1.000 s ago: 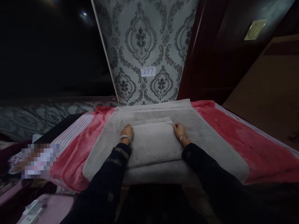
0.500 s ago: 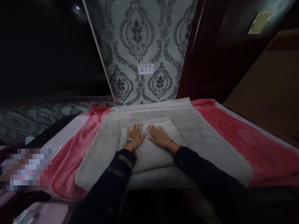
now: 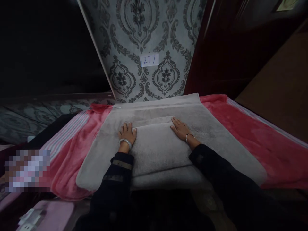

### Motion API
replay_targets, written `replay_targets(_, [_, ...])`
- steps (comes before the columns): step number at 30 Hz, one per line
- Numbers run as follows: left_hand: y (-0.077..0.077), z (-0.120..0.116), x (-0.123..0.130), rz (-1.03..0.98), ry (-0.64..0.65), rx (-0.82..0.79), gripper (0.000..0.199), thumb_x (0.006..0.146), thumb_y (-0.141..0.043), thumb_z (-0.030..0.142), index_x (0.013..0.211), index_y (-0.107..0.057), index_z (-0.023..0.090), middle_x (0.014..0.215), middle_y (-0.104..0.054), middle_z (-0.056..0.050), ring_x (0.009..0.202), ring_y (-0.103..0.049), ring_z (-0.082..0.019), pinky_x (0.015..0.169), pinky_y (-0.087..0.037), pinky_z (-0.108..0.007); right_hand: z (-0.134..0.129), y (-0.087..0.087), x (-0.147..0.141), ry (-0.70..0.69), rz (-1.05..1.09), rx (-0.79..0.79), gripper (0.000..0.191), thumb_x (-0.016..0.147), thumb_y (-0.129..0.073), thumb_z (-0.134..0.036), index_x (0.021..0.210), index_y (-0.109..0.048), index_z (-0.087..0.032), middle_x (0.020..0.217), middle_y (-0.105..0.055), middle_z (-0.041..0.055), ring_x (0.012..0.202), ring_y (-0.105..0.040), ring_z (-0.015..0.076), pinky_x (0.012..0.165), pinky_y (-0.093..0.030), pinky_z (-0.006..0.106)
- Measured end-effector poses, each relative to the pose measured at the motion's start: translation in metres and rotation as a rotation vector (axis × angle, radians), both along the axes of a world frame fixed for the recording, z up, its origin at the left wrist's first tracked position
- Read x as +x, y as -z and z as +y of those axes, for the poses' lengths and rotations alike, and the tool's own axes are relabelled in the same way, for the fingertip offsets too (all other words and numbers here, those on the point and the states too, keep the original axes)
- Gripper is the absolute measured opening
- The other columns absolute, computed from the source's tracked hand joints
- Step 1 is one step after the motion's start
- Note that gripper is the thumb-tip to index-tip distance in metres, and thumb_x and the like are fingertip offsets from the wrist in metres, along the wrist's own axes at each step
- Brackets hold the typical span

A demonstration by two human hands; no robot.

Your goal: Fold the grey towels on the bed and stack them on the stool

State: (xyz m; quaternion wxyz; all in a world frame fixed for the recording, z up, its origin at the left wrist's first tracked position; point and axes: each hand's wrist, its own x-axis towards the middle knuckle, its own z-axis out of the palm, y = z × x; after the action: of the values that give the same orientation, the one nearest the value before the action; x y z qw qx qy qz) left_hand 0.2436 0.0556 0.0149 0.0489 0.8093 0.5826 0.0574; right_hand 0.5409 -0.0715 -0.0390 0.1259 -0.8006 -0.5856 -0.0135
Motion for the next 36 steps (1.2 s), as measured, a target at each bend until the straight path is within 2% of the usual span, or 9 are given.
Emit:
replay_targets(5, [0.001,0.006,-0.018,-0.082,0.034,0.011,0.060,0.101,-0.027,0.035,0.157,-0.027,0.013,0.161,-0.032,-0.017,0.149,-0.029,-0.027,0.120,-0.027,-0.048,0.003,-0.006,0.002,-0.001,0.019,-0.002,0.064,0.101,-0.022,-0.045,0.158,-0.027,-0.015,0.164,-0.025,0.0092,0.148,-0.029,0.0256,0.119,-0.029,0.046])
replay_targets(9, [-0.020,0.005,-0.037,-0.098,0.122,-0.099,0.064,0.099,-0.035,0.031,0.156,-0.024,0.004,0.159,-0.034,-0.019,0.148,-0.032,-0.022,0.119,-0.030,-0.035,-0.014,-0.031,0.001,0.015,0.074,-0.112,0.065,0.100,-0.028,-0.043,0.157,-0.027,-0.013,0.162,-0.029,0.0114,0.148,-0.030,0.0244,0.118,-0.031,0.043])
replay_targets(11, [-0.031,-0.008,-0.041,-0.080,0.097,-0.062,0.064,0.097,-0.039,0.033,0.155,-0.029,0.007,0.157,-0.039,-0.020,0.147,-0.034,-0.025,0.118,-0.033,-0.040,-0.030,-0.045,-0.012,0.065,0.073,-0.125,0.067,0.099,-0.030,-0.046,0.157,-0.028,-0.012,0.162,-0.029,0.0127,0.148,-0.028,0.0291,0.117,-0.031,0.049])
replay_targets(15, [-0.031,-0.067,-0.026,-0.047,0.222,0.172,0.058,0.096,-0.041,0.034,0.152,-0.039,0.017,0.159,-0.036,-0.016,0.150,-0.028,-0.032,0.118,-0.029,-0.054,-0.060,-0.057,-0.085,-0.061,-0.033,-0.011,0.061,0.100,-0.028,-0.038,0.155,-0.033,-0.013,0.164,-0.024,0.0121,0.151,-0.020,0.0298,0.117,-0.026,0.055])
replay_targets(18, [-0.012,-0.115,-0.004,-0.026,0.410,0.203,0.058,0.096,-0.038,0.029,0.154,-0.036,0.021,0.163,-0.030,-0.011,0.151,-0.024,-0.028,0.120,-0.025,-0.055,-0.070,-0.049,-0.152,-0.277,-0.068,0.012,0.057,0.098,-0.030,-0.029,0.154,-0.037,-0.016,0.161,-0.031,0.0107,0.149,-0.026,0.0251,0.118,-0.026,0.051])
replay_targets(21, [0.007,-0.140,0.006,0.030,0.447,0.163,0.058,0.097,-0.034,0.026,0.154,-0.036,0.018,0.162,-0.032,-0.012,0.151,-0.025,-0.028,0.120,-0.023,-0.057,-0.075,-0.034,-0.184,-0.310,-0.092,-0.010,0.057,0.098,-0.031,-0.027,0.153,-0.038,-0.013,0.159,-0.036,0.0114,0.148,-0.027,0.0256,0.118,-0.024,0.050])
replay_targets(24, [0.013,-0.142,0.003,0.055,0.443,0.161,0.057,0.098,-0.031,0.031,0.154,-0.037,0.017,0.162,-0.032,-0.013,0.150,-0.026,-0.029,0.120,-0.023,-0.057,-0.082,-0.026,-0.171,-0.262,-0.108,0.004,0.058,0.099,-0.032,-0.034,0.154,-0.037,-0.015,0.161,-0.032,0.0089,0.149,-0.025,0.0262,0.118,-0.024,0.050])
replay_targets(30, [0.010,-0.127,-0.020,0.084,0.364,0.158,0.065,0.098,-0.035,0.051,0.155,-0.035,0.019,0.164,-0.026,-0.015,0.152,-0.022,-0.032,0.120,-0.019,-0.057,-0.110,-0.015,-0.100,-0.060,-0.108,0.013,0.061,0.100,-0.030,-0.045,0.155,-0.036,-0.018,0.162,-0.030,0.0082,0.150,-0.023,0.0267,0.119,-0.023,0.050])
replay_targets(36, [0.010,-0.118,-0.041,0.081,0.294,0.106,0.066,0.098,-0.035,0.049,0.155,-0.033,0.016,0.164,-0.024,-0.015,0.152,-0.020,-0.030,0.121,-0.021,-0.055,-0.129,0.003,-0.065,0.035,-0.037,0.023,0.062,0.100,-0.028,-0.046,0.157,-0.030,-0.022,0.163,-0.027,0.0068,0.150,-0.025,0.0277,0.116,-0.030,0.051])
